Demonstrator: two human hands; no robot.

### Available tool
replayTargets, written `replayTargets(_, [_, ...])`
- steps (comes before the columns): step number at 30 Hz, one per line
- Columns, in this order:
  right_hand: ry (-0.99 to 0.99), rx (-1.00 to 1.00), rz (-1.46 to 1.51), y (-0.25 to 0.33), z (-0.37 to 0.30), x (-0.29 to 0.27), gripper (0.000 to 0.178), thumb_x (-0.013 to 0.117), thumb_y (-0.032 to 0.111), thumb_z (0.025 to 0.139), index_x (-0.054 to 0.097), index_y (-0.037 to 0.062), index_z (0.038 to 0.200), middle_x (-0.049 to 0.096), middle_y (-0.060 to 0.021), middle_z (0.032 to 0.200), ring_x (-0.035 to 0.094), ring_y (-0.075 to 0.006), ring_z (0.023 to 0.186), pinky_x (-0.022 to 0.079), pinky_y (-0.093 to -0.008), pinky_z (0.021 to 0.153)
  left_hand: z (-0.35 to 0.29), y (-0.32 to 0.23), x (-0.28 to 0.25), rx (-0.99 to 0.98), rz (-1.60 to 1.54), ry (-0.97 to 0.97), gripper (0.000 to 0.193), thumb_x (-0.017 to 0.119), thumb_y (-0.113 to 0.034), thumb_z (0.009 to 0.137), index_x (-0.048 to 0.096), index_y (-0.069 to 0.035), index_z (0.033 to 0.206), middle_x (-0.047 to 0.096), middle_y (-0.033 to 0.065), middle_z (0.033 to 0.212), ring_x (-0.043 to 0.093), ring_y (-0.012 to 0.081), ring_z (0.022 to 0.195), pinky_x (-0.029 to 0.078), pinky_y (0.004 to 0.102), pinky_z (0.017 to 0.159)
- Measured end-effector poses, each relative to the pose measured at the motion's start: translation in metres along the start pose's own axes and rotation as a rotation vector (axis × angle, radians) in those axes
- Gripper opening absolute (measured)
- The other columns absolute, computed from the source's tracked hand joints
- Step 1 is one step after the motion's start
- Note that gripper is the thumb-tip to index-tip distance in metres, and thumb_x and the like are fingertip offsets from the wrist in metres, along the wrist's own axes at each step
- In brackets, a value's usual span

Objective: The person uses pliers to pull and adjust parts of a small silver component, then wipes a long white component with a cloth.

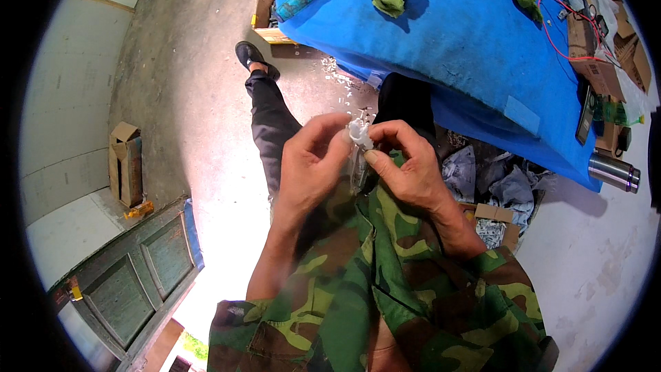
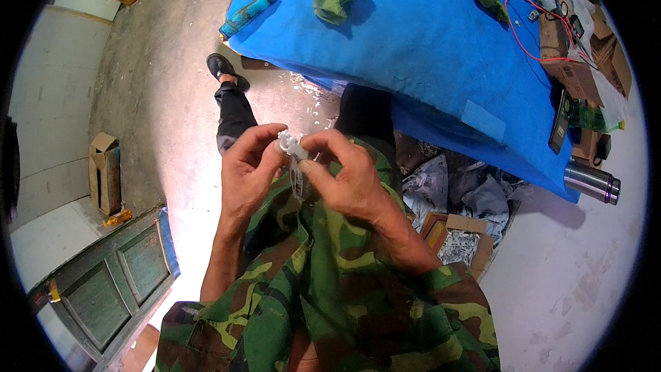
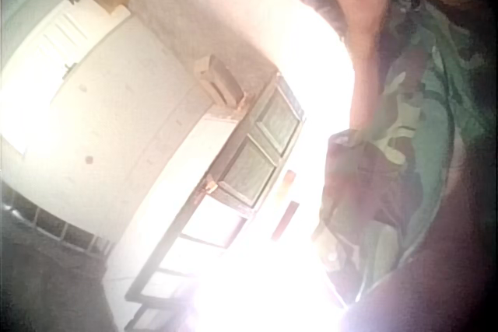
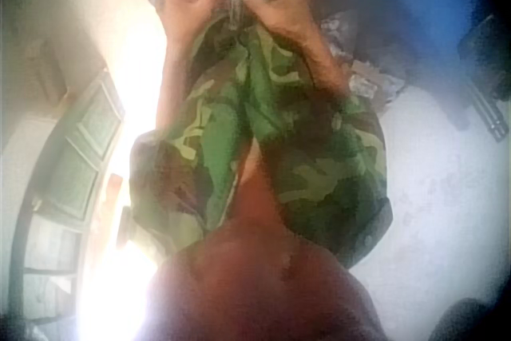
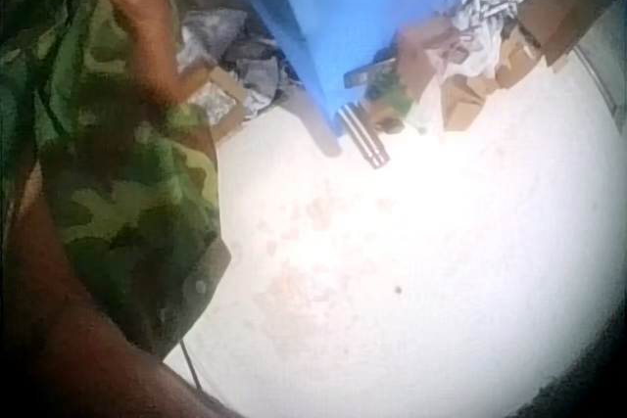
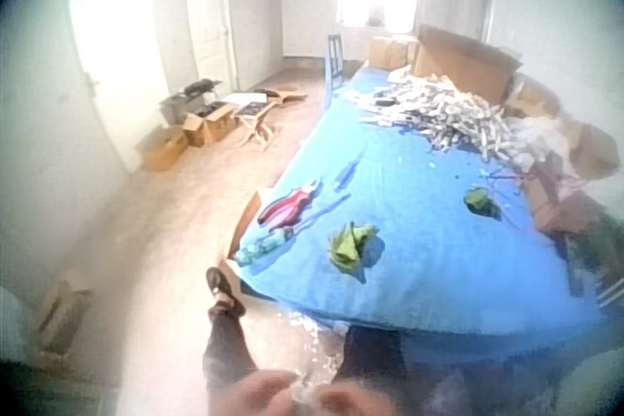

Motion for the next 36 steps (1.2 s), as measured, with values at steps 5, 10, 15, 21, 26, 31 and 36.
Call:
replayTargets(5, [0.019, 0.033, 0.165, -0.015, -0.002, 0.000, 0.028, 0.067, 0.000, 0.099, 0.061, -0.0003, 0.125, 0.070, -0.0081, 0.116, 0.068, -0.0145, 0.106, 0.055, -0.0310, 0.091, 0.000, -0.006, 0.006, 0.041, 0.110, 0.038, 0.023, 0.072, -0.009, 0.102, 0.075, 0.000, 0.122, 0.077, 0.0020, 0.104, 0.067, 0.0068, 0.090, 0.053, 0.0230, 0.077])
replayTargets(10, [0.062, 0.136, 0.390, -0.035, -0.002, 0.001, 0.031, 0.063, 0.001, 0.102, 0.056, 0.0004, 0.132, 0.067, -0.0078, 0.121, 0.065, -0.0129, 0.109, 0.054, -0.0308, 0.095, 0.000, -0.016, 0.010, 0.127, 0.127, 0.057, 0.021, 0.075, -0.007, 0.099, 0.076, 0.000, 0.119, 0.078, 0.0026, 0.105, 0.068, 0.0063, 0.090, 0.053, 0.0227, 0.076])
replayTargets(15, [0.064, 0.117, 0.519, -0.034, 0.000, 0.003, 0.031, 0.062, 0.003, 0.104, 0.056, -0.0002, 0.134, 0.066, -0.0081, 0.123, 0.063, -0.0124, 0.113, 0.052, -0.0303, 0.099, 0.001, -0.009, 0.011, 0.066, -0.058, 0.059, 0.019, 0.078, -0.002, 0.096, 0.076, 0.000, 0.115, 0.077, 0.0018, 0.105, 0.067, 0.0061, 0.091, 0.053, 0.0225, 0.078])
replayTargets(21, [0.030, 0.081, 0.531, -0.035, 0.000, 0.008, 0.032, 0.062, 0.002, 0.104, 0.058, -0.0009, 0.135, 0.065, -0.0074, 0.122, 0.062, -0.0124, 0.116, 0.051, -0.0307, 0.102, -0.002, -0.017, 0.011, 0.180, 0.104, 0.073, 0.020, 0.078, 0.001, 0.095, 0.074, 0.002, 0.115, 0.074, 0.0088, 0.115, 0.071, 0.0129, 0.098, 0.059, 0.0258, 0.086])
replayTargets(26, [0.002, 0.115, 0.423, -0.030, -0.001, 0.007, 0.032, 0.062, 0.003, 0.102, 0.058, -0.0016, 0.133, 0.064, -0.0054, 0.119, 0.061, -0.0109, 0.111, 0.050, -0.0293, 0.099, -0.009, -0.036, 0.017, 0.384, 0.361, 0.016, 0.021, 0.082, 0.001, 0.090, 0.075, 0.000, 0.110, 0.074, 0.0110, 0.111, 0.073, 0.0174, 0.092, 0.060, 0.0289, 0.079])
replayTargets(31, [-0.052, 0.202, 0.618, -0.032, -0.012, 0.012, 0.030, 0.061, 0.013, 0.103, 0.060, -0.0021, 0.129, 0.065, -0.0041, 0.115, 0.062, -0.0100, 0.104, 0.050, -0.0262, 0.093, -0.018, -0.055, 0.028, 0.514, 0.514, -0.016, 0.025, 0.086, -0.003, 0.084, 0.075, -0.003, 0.107, 0.075, 0.0136, 0.106, 0.074, 0.0304, 0.091, 0.060, 0.0369, 0.078])
replayTargets(36, [-0.158, 0.173, 0.533, -0.036, -0.013, 0.007, 0.032, 0.058, 0.024, 0.111, 0.065, -0.0029, 0.127, 0.070, -0.0055, 0.113, 0.064, -0.0103, 0.103, 0.051, -0.0259, 0.092, -0.024, -0.051, 0.033, 0.524, 0.534, -0.035, 0.022, 0.086, -0.003, 0.084, 0.073, -0.002, 0.102, 0.075, 0.0130, 0.104, 0.075, 0.0310, 0.092, 0.060, 0.0381, 0.077])
Point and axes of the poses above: each hand's wrist, its own z-axis towards the middle knuckle, its own x-axis out of the palm, y = z × x, the point moved 10 cm from there along z, towards the middle knuckle
